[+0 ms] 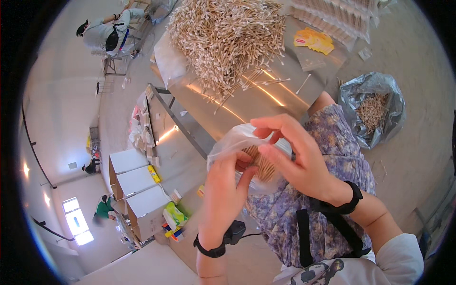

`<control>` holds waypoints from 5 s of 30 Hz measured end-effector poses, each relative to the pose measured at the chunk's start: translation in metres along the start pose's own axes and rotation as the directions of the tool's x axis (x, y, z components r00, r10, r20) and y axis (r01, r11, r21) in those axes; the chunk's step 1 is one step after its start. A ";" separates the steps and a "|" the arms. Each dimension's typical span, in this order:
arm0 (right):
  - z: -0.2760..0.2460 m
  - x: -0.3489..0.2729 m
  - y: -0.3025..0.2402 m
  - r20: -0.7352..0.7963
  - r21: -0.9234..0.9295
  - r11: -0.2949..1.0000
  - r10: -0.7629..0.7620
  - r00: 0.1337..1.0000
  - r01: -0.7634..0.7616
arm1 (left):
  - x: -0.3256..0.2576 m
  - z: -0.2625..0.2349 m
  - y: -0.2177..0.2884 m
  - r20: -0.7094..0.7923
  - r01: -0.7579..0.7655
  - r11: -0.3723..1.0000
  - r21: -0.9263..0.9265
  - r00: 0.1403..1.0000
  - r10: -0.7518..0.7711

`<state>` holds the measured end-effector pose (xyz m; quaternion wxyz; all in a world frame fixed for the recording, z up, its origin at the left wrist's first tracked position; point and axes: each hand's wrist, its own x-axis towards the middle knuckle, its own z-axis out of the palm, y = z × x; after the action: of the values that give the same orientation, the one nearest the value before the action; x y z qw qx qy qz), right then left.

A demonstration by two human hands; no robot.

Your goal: The user is counting and organizing wooden-shafted swabs into plastic bags and sealing them.

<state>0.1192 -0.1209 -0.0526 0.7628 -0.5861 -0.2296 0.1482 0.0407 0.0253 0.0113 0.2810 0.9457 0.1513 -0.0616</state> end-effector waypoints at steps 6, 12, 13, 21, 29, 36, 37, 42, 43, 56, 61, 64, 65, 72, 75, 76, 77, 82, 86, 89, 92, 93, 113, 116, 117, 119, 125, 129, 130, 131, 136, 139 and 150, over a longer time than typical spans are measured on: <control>0.028 -0.028 0.016 0.108 -0.181 0.933 -0.296 0.949 0.311 | 0.016 -0.012 -0.011 0.138 0.007 1.000 -0.026 0.990 -0.003; 0.042 -0.048 0.016 0.254 -0.053 0.948 -0.292 0.922 0.314 | 0.002 -0.034 -0.027 0.213 0.268 0.902 -0.339 0.956 -0.204; 0.044 -0.050 0.021 0.239 -0.090 0.932 -0.323 0.916 0.352 | 0.001 -0.035 -0.027 0.212 0.254 0.910 -0.328 0.958 -0.192; 0.049 -0.048 0.044 0.251 0.268 0.939 -0.285 0.925 0.217 | -0.047 0.001 -0.060 -0.237 0.251 0.818 -0.518 0.876 -0.419; -0.009 -0.017 0.130 -0.087 0.014 0.983 0.183 0.979 -0.182 | -0.057 0.028 -0.074 -0.486 0.134 0.762 -0.634 0.697 -0.527; 0.000 -0.021 0.147 -0.047 -0.186 0.981 -0.063 0.997 0.054 | -0.058 0.038 -0.074 -0.539 0.155 0.855 -0.495 0.716 -0.442; 0.000 -0.020 0.148 -0.013 -0.227 0.971 -0.076 0.997 0.071 | -0.056 0.040 -0.072 -0.589 0.150 0.867 -0.474 0.678 -0.440; -0.003 -0.019 0.148 0.026 -0.318 0.938 -0.141 0.990 0.142 | -0.048 0.038 -0.064 -0.541 0.156 0.870 -0.468 0.728 -0.421; -0.003 -0.019 0.147 0.025 -0.313 0.935 -0.170 0.985 0.169 | -0.048 0.037 -0.064 -0.531 0.155 0.876 -0.457 0.743 -0.408; 0.005 -0.022 0.141 0.016 -0.156 0.959 -0.237 0.971 0.237 | -0.050 0.044 -0.058 -0.566 0.151 0.889 -0.433 0.722 -0.398; 0.004 -0.020 0.131 0.007 -0.157 0.954 -0.256 0.967 0.254 | -0.047 0.048 -0.047 -0.564 0.175 0.877 -0.448 0.705 -0.429; 0.004 -0.020 0.121 0.030 -0.166 0.940 -0.297 0.954 0.298 | -0.051 0.044 -0.054 -0.525 0.193 0.914 -0.356 0.768 -0.367; 0.005 -0.020 0.119 0.043 -0.169 0.931 -0.322 0.946 0.324 | -0.050 0.045 -0.052 -0.527 0.195 0.914 -0.355 0.766 -0.368; 0.007 -0.023 0.125 0.035 -0.142 0.946 -0.291 0.956 0.293 | -0.044 0.049 -0.044 -0.539 0.180 0.897 -0.403 0.745 -0.392; 0.006 -0.023 0.124 0.036 -0.150 0.943 -0.294 0.955 0.296 | -0.046 0.049 -0.047 -0.528 0.173 0.902 -0.397 0.761 -0.378; 0.006 -0.023 0.125 0.035 -0.145 0.944 -0.293 0.956 0.295 | -0.047 0.049 -0.048 -0.524 0.168 0.907 -0.387 0.769 -0.366; 0.007 -0.023 0.125 0.033 -0.141 0.946 -0.292 0.956 0.294 | -0.047 0.049 -0.046 -0.525 0.168 0.908 -0.385 0.769 -0.365; 0.004 -0.024 0.108 0.062 -0.160 0.927 -0.335 0.940 0.340 | -0.044 0.049 -0.036 -0.483 0.175 0.931 -0.320 0.815 -0.320; 0.006 -0.027 0.106 0.057 -0.124 0.936 -0.324 0.944 0.329 | -0.039 0.051 -0.031 -0.484 0.175 0.926 -0.333 0.812 -0.327; 0.008 -0.027 0.107 0.057 -0.116 0.936 -0.328 0.943 0.332 | -0.037 0.053 -0.032 -0.501 0.191 0.913 -0.361 0.786 -0.362; 0.007 -0.028 0.109 0.062 -0.112 0.936 -0.328 0.943 0.333 | -0.038 0.053 -0.034 -0.506 0.188 0.921 -0.342 0.789 -0.348; 0.007 -0.027 0.108 0.061 -0.112 0.936 -0.328 0.943 0.333 | -0.038 0.054 -0.034 -0.509 0.188 0.913 -0.363 0.780 -0.363; -0.003 -0.015 0.108 -0.177 0.104 0.994 -0.005 0.984 0.024 | -0.039 0.048 -0.051 -0.523 0.134 0.910 -0.393 0.781 -0.341; -0.028 -0.013 0.138 -0.243 0.114 0.975 0.216 0.946 -0.193 | -0.042 0.043 -0.072 -0.568 0.108 0.870 -0.481 0.717 -0.404; -0.029 -0.014 0.141 -0.250 0.107 0.975 0.215 0.944 -0.194 | -0.042 0.042 -0.082 -0.570 0.115 0.836 -0.536 0.681 -0.460; -0.025 -0.019 0.143 -0.122 0.010 0.944 0.329 0.937 -0.330 | -0.046 0.036 -0.094 -0.545 0.101 0.784 -0.613 0.664 -0.512; -0.023 -0.023 0.145 0.297 0.011 0.864 0.478 0.827 -0.504 | -0.052 0.038 -0.104 -0.525 0.079 0.763 -0.642 0.680 -0.512; -0.020 -0.023 0.144 0.392 -0.023 0.858 0.480 0.785 -0.513 | -0.051 0.042 -0.102 -0.564 0.075 0.752 -0.655 0.614 -0.552; -0.020 -0.023 0.144 0.394 -0.024 0.857 0.481 0.783 -0.515 | -0.050 0.042 -0.099 -0.567 0.075 0.757 -0.649 0.616 -0.547; -0.021 -0.023 0.144 0.395 -0.040 0.864 0.476 0.786 -0.503 | -0.050 0.043 -0.098 -0.570 0.074 0.762 -0.644 0.617 -0.542; -0.023 -0.022 0.144 0.375 -0.081 0.882 0.459 0.805 -0.465 | -0.055 0.041 -0.101 -0.560 0.124 0.827 -0.549 0.680 -0.474; -0.024 -0.020 0.142 0.429 -0.004 0.867 0.452 0.782 -0.498 | -0.048 0.045 -0.088 -0.583 0.122 0.816 -0.564 0.642 -0.498; -0.020 -0.021 0.133 0.398 -0.108 0.872 0.478 0.783 -0.477 | -0.044 0.055 -0.068 -0.634 0.150 0.820 -0.553 0.563 -0.530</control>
<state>0.1174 -0.1123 -0.1885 0.6338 -0.5807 -0.2298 0.4563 -0.0246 0.0384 -0.0603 0.3768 0.7413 0.4502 0.3254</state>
